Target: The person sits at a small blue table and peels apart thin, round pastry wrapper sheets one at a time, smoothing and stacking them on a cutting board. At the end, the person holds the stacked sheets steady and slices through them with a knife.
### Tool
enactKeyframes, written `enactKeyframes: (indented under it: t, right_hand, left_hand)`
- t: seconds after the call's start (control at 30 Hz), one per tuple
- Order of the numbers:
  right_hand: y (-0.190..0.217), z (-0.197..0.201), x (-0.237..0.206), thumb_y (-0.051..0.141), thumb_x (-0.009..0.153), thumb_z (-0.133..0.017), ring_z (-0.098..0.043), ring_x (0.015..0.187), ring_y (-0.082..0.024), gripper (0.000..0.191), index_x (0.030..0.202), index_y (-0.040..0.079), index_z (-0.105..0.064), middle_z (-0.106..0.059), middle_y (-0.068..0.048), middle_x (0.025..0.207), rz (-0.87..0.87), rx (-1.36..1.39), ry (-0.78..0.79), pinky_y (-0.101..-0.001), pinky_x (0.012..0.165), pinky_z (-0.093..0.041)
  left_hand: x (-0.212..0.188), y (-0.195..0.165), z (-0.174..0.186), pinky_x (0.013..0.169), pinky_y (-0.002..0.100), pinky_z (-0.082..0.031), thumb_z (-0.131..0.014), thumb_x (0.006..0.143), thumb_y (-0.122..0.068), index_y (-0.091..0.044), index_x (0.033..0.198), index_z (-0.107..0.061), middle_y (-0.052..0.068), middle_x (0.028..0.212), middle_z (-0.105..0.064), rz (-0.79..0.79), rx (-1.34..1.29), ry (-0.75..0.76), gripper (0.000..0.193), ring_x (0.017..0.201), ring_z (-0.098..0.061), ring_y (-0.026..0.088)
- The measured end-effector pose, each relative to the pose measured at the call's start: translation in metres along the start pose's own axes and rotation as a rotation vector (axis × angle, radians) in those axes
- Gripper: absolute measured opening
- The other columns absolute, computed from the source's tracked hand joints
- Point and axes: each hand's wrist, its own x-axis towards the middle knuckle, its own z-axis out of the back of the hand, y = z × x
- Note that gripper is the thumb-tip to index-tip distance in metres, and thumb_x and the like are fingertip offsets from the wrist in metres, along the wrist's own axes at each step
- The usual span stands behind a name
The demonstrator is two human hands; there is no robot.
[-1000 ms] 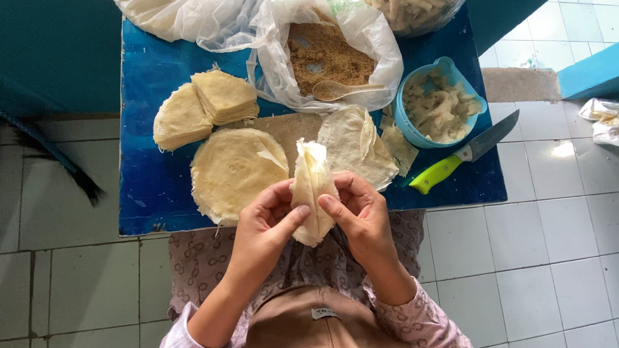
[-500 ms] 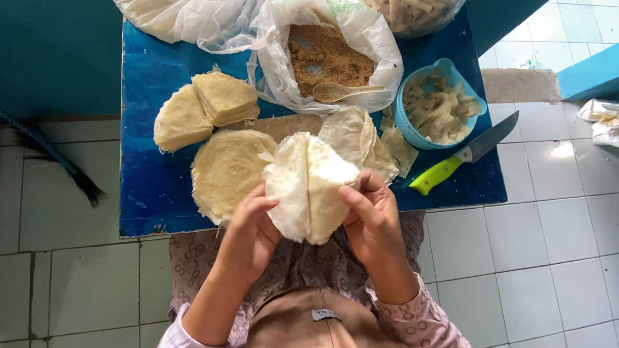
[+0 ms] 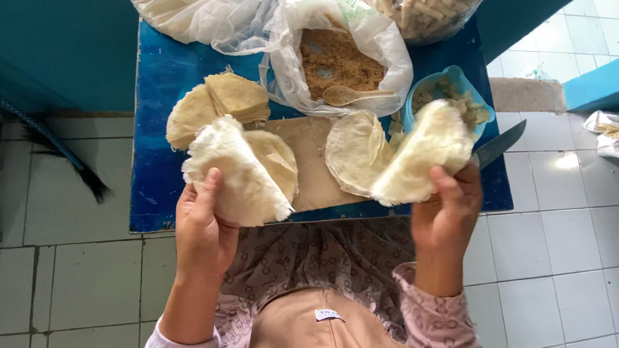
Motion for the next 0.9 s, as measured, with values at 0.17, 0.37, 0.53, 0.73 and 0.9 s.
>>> enactKeyframes:
  t: [0.17, 0.37, 0.53, 0.73, 0.9]
  right_hand:
    - [-0.013, -0.031, 0.007, 0.012, 0.089, -0.074, -0.067, 0.11, -0.031, 0.031, 0.118, 0.003, -0.065, -0.068, -0.017, 0.122, 0.468, -1.344, 0.378, -0.0407, 0.099, -0.053]
    - [-0.025, -0.081, -0.046, 0.008, 0.098, -0.071, -0.065, 0.117, -0.017, 0.027, 0.123, 0.001, -0.064, -0.065, -0.009, 0.125, 0.062, -0.649, 0.448, -0.0282, 0.103, -0.053]
    - [-0.039, -0.082, -0.05, 0.006, 0.095, -0.072, -0.062, 0.105, -0.012, 0.021, 0.113, -0.003, -0.066, -0.065, -0.006, 0.119, -0.25, -0.338, 0.297, -0.0251, 0.092, -0.051]
    - [-0.047, -0.056, -0.042, 0.0, 0.1, -0.065, -0.065, 0.103, -0.013, 0.012, 0.107, -0.007, -0.07, -0.069, -0.008, 0.114, -0.38, -0.071, 0.258, -0.0267, 0.094, -0.052]
    - [-0.05, -0.049, -0.043, 0.002, 0.104, -0.06, -0.066, 0.1, -0.015, 0.012, 0.107, -0.006, -0.067, -0.069, -0.01, 0.108, -0.411, 0.03, 0.301, -0.0295, 0.092, -0.054]
  left_hand:
    - [-0.002, 0.012, 0.002, 0.086, 0.033, -0.06, -0.062, 0.102, -0.018, -0.003, 0.125, -0.063, 0.009, 0.113, -0.071, -0.078, 0.237, 0.039, 0.027, 0.098, -0.071, 0.015]
    - [-0.022, 0.041, -0.02, 0.078, 0.039, -0.057, -0.062, 0.105, -0.024, -0.001, 0.116, -0.068, 0.018, 0.1, -0.073, -0.218, 1.266, 0.066, 0.027, 0.087, -0.073, 0.034]
    - [-0.03, 0.05, -0.043, 0.103, 0.042, -0.048, -0.068, 0.088, -0.007, 0.011, 0.149, -0.037, 0.033, 0.139, -0.052, -0.69, 1.179, 0.473, 0.07, 0.126, -0.056, 0.047]
    - [-0.026, 0.048, -0.04, 0.111, 0.039, -0.046, -0.069, 0.096, -0.007, 0.002, 0.144, -0.054, 0.026, 0.145, -0.058, -0.515, 1.079, 0.443, 0.052, 0.136, -0.058, 0.037]
    - [-0.022, 0.056, -0.028, 0.098, 0.033, -0.054, -0.06, 0.104, -0.01, 0.001, 0.128, -0.068, 0.016, 0.121, -0.074, -0.423, 0.986, 0.388, 0.028, 0.114, -0.07, 0.025]
